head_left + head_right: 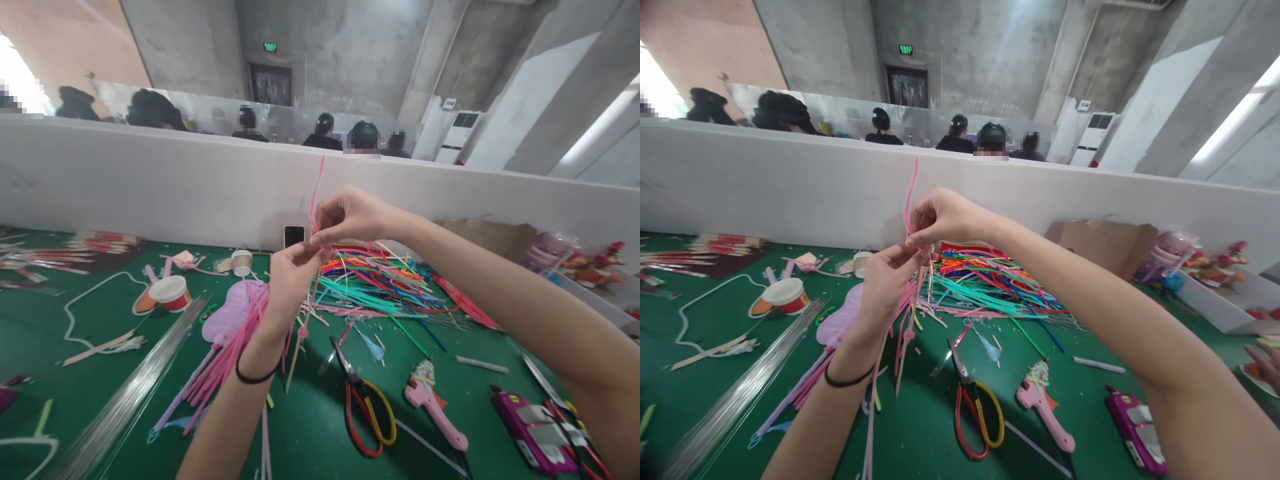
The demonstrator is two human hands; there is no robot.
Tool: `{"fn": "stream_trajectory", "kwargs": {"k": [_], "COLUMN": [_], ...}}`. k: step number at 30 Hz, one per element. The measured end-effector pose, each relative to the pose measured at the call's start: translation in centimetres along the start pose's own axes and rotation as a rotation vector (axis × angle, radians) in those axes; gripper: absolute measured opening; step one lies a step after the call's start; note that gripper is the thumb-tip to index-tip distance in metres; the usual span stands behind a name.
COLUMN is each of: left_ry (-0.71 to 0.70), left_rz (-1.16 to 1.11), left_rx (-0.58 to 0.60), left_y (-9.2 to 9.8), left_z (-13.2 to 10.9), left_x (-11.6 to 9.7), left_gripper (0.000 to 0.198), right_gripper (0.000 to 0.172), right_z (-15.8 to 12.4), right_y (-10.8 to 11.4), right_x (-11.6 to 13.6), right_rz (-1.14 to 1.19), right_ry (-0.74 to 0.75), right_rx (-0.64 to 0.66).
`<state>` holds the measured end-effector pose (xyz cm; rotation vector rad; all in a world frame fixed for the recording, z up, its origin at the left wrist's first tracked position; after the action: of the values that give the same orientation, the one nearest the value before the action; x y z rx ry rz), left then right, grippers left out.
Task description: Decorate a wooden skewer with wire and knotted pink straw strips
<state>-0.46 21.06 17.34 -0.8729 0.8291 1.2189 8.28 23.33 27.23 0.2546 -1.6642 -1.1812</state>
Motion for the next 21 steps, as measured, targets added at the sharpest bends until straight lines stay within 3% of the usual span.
{"fn": "stream_trajectory", "kwargs": {"k": [6, 12, 21], "left_ry": [-0.028, -0.115, -0.187], "left_rz": [-0.042, -0.046, -0.159], "left_rx": [0.037, 0.009, -0.034], "left_y": [-0.3, 0.3, 0.5], "left_z": [-0.4, -0.8, -1.2], "left_x": [-0.1, -0.1, -0.3], "left_gripper": [0.024, 0.020, 0.010], "right_gripper": [0.022, 0.023, 0.022], "right_z": [-0.3, -1.3, -4.9], "right_y": [-0.2, -0.9, -2.0], "right_x": [-0.5, -1.6, -1.3], "right_rz": [0.087, 0.354, 0.252], "right_ry": [-0.017, -0.053, -0.004], "right_rx": [-0.026, -0.166, -0.666]}}
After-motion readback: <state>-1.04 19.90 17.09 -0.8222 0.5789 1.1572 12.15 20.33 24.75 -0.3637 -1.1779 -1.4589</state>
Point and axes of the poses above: each hand's wrist, its own z-axis towards the middle knuckle, its own y-axis out of the back of the hand, x = y × z, the point moved 8 cm from there along z, towards the middle knuckle, and after that the axes turned 9 degrees about x, right-handed, at the moved point
